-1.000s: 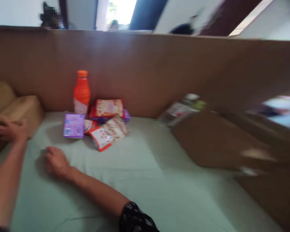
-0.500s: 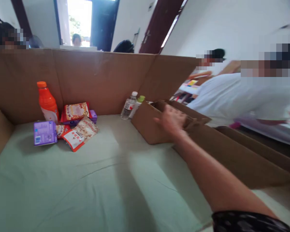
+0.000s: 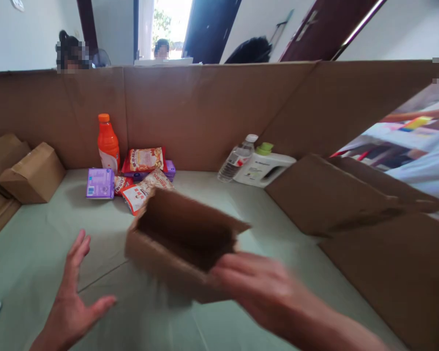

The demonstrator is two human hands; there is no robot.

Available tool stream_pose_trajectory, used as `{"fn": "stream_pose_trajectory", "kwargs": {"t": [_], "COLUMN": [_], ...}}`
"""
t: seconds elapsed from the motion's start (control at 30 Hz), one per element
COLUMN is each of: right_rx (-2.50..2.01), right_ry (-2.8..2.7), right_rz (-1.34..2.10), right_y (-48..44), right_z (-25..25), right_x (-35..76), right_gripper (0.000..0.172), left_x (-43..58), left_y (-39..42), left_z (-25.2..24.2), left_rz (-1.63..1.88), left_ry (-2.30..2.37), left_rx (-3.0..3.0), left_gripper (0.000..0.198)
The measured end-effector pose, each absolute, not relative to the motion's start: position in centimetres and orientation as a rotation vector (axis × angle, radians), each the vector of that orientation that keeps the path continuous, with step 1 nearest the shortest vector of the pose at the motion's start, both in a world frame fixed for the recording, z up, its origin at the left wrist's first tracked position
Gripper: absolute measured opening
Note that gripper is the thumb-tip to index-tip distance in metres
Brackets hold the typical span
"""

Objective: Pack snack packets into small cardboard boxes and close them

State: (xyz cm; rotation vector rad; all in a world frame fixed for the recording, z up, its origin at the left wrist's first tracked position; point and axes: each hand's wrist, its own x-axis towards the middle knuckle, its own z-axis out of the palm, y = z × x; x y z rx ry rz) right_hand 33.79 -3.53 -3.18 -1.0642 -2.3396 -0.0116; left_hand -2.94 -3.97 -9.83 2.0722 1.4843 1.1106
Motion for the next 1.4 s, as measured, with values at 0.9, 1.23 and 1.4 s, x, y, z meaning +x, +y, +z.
{"fn": "stream_pose_trajectory", "kwargs": {"t": [0.9,1.23,1.4], "right_rx": [-1.919,-2.101,-2.012], "right_ry": [-1.672,-1.798,-2.219], "right_rz": [0.517,0.216,0.497], "right_y": [21.9,10.7,17.2], "right_z": [-16.2,-12.8,-10.9], "right_x": [30.2,40.2,36.3], "right_gripper": [0.029,0.062,0.087], "left_x": [-2.1,-4.2,-4.6], "left_y": [-4.5,-3.6,-5.0], "left_z": [-6.9,-7.1,-6.0], "left_rz": [1.293,1.124,0.987], "left_ry": [1.241,1.133,1.358], "left_rx": [2.312,2.42,2.449], "left_gripper": [0.032,0.034,0.015]}}
